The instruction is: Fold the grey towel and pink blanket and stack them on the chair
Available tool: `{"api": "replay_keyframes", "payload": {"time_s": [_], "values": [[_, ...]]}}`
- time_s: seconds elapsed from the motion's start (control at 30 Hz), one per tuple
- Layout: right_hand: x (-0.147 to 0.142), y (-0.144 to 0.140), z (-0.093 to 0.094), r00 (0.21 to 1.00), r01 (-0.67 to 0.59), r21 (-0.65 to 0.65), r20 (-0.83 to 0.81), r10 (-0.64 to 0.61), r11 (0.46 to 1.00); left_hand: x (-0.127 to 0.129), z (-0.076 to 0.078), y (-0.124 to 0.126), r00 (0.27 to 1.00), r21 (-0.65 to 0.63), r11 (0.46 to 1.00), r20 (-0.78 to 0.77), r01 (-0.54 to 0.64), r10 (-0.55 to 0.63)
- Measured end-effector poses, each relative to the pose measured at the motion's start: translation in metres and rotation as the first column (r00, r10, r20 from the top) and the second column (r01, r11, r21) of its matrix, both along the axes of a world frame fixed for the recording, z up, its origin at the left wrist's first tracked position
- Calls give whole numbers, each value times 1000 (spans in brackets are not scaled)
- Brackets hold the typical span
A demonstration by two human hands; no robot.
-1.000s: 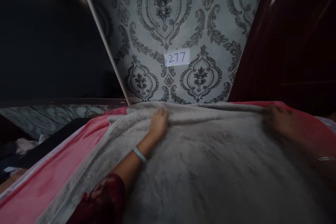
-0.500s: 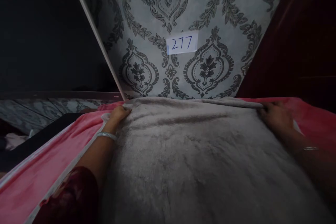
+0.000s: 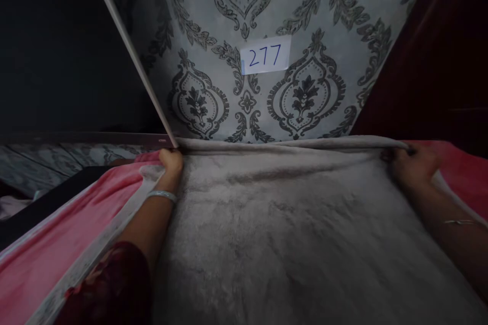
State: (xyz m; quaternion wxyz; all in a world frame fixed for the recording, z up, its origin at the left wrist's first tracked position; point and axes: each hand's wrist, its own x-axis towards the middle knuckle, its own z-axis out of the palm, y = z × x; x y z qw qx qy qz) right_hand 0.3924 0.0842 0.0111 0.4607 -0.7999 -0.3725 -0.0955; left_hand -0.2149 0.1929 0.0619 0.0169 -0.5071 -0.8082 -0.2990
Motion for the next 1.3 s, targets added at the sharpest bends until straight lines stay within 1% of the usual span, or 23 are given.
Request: {"api": "replay_keyframes", "payload": {"time_s": [0.1,0.13,0.2,0.33,0.4,0.47,0.5,0.53,0.57,0.6,0.63,0.67,0.7,0.73,0.77,0.8,0.9,0.97,1.0,1.07,1.13,1.23,1.3], "values": [[-8,-2,-2,993,-21,-43,114,26,999,8,-5,-5,996,-1,998,-66,65,-65],[-12,-3,-4,987,-64,-89,142,76,994,11,-7,-6,990,-5,994,-92,107,-107],[-17,-6,-6,973,-142,-209,149,175,967,16,-11,-8,974,-89,983,-146,159,-171],[-20,-12,-4,969,-168,-359,110,220,918,19,-11,-6,966,-348,931,-181,112,-184],[-24,-18,7,972,-136,-368,129,195,920,23,-4,-9,969,-357,930,-189,84,-160],[-37,-26,21,956,-130,-343,207,210,930,38,4,-20,956,-343,935,-237,86,-175],[-49,-30,28,931,-169,-329,257,260,929,51,8,-29,939,-339,933,-265,120,-217],[-64,-33,33,888,-244,-324,303,345,914,66,11,-40,911,-333,924,-295,186,-289],[-81,-36,35,824,-344,-339,338,454,876,84,11,-52,864,-334,898,-316,285,-392],[-101,-39,33,738,-454,-373,350,576,809,103,9,-63,789,-332,842,-319,425,-525],[-121,-41,28,637,-553,-422,341,692,718,121,5,-74,673,-312,748,-327,585,-663],[-139,-43,20,523,-615,-491,333,785,617,138,-2,-82,514,-311,612,-345,727,-786],[-156,-44,10,418,-643,-557,320,851,525,151,-11,-88,380,-322,496,-360,806,-852],[-169,-44,0,352,-646,-611,294,888,458,161,-20,-92,309,-355,427,-343,831,-887],[-178,-44,-10,312,-639,-649,273,910,414,168,-29,-92,274,-391,386,-313,835,-909],[-183,-44,-18,296,-630,-672,256,920,389,171,-36,-91,270,-421,373,-285,827,-920],[-180,-39,-26,314,-610,-686,250,916,397,164,-45,-79,309,-460,401,-263,792,-914],[-163,-37,-24,367,-574,-686,272,889,447,149,-42,-73,345,-461,455,-305,762,-888],[-149,-38,-23,417,-542,-686,282,864,486,138,-39,-72,372,-464,489,-324,738,-870],[-111,-45,-22,556,-452,-687,282,782,568,110,-30,-77,452,-464,570,-348,678,-821],[-60,-63,-25,705,-362,-695,232,670,621,76,-21,-90,565,-430,658,-340,618,-752],[24,-107,-30,850,-303,-691,114,513,656,25,-3,-120,780,-292,817,-262,498,-569],[62,-139,-28,909,-277,-694,35,416,664,3,11,-141,854,-236,875,-219,422,-471]]}}
